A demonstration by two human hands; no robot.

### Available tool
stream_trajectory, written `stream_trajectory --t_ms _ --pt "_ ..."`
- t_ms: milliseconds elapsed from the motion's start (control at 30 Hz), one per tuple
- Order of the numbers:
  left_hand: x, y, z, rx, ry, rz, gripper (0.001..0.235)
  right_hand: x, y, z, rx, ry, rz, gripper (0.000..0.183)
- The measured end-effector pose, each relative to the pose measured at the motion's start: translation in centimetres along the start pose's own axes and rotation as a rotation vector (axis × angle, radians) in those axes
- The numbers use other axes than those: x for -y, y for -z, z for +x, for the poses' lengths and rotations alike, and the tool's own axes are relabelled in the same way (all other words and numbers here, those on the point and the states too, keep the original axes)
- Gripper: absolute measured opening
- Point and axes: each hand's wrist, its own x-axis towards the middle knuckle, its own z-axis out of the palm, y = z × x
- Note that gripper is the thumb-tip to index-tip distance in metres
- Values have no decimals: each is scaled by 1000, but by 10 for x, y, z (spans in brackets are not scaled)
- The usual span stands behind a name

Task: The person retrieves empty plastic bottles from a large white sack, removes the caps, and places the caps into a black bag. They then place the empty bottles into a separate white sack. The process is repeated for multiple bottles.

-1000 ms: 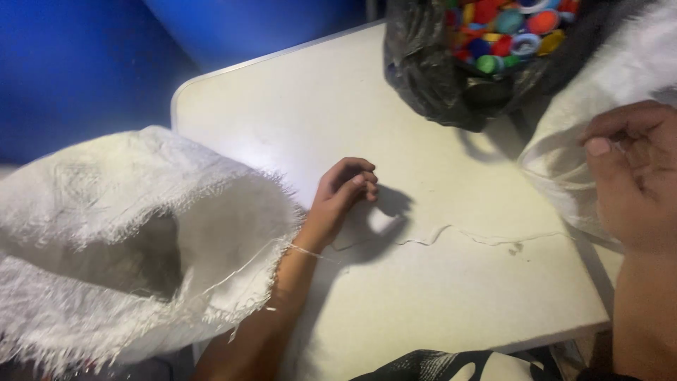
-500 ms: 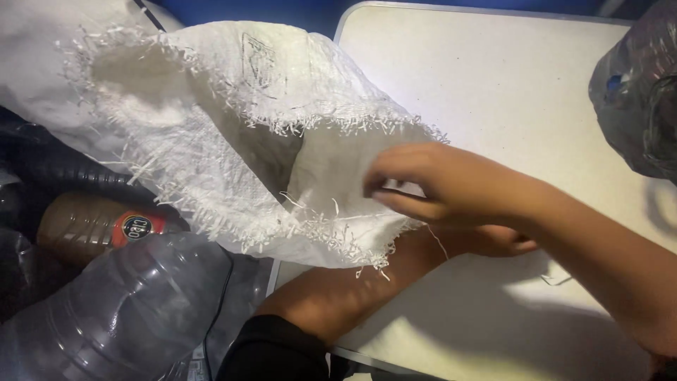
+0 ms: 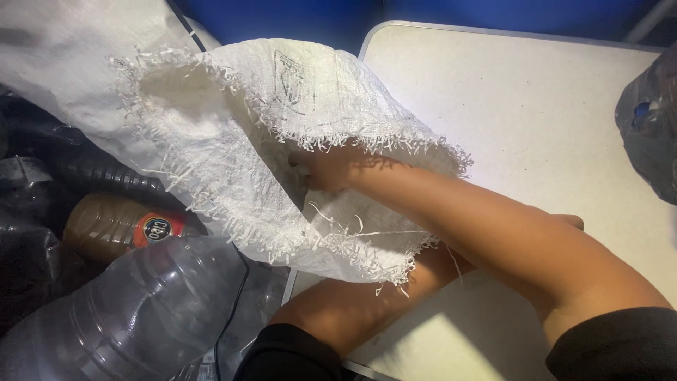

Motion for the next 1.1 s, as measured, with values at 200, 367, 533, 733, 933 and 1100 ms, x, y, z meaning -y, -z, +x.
stream_trajectory --t_ms 200,367,533,733,933,1100 --pt "-14 -9 6 9 -5 -97 23 -18 -9 0 -159 262 -96 55" --pt "-24 -17 11 -4 -10 -184 22 -47 -5 -31 -244 408 81 57" --pt "-35 -21 25 4 -29 -261 21 -84 18 -162 -355 403 188 49" --pt "-40 -30 49 67 -62 -383 19 -211 -24 -277 -448 476 1088 78" --pt "-84 2 63 84 59 -927 70 -285 -95 -301 -509 500 1854 75" --pt "-93 -2 63 5 145 -1013 73 -301 -109 -271 -223 601 2039 50"
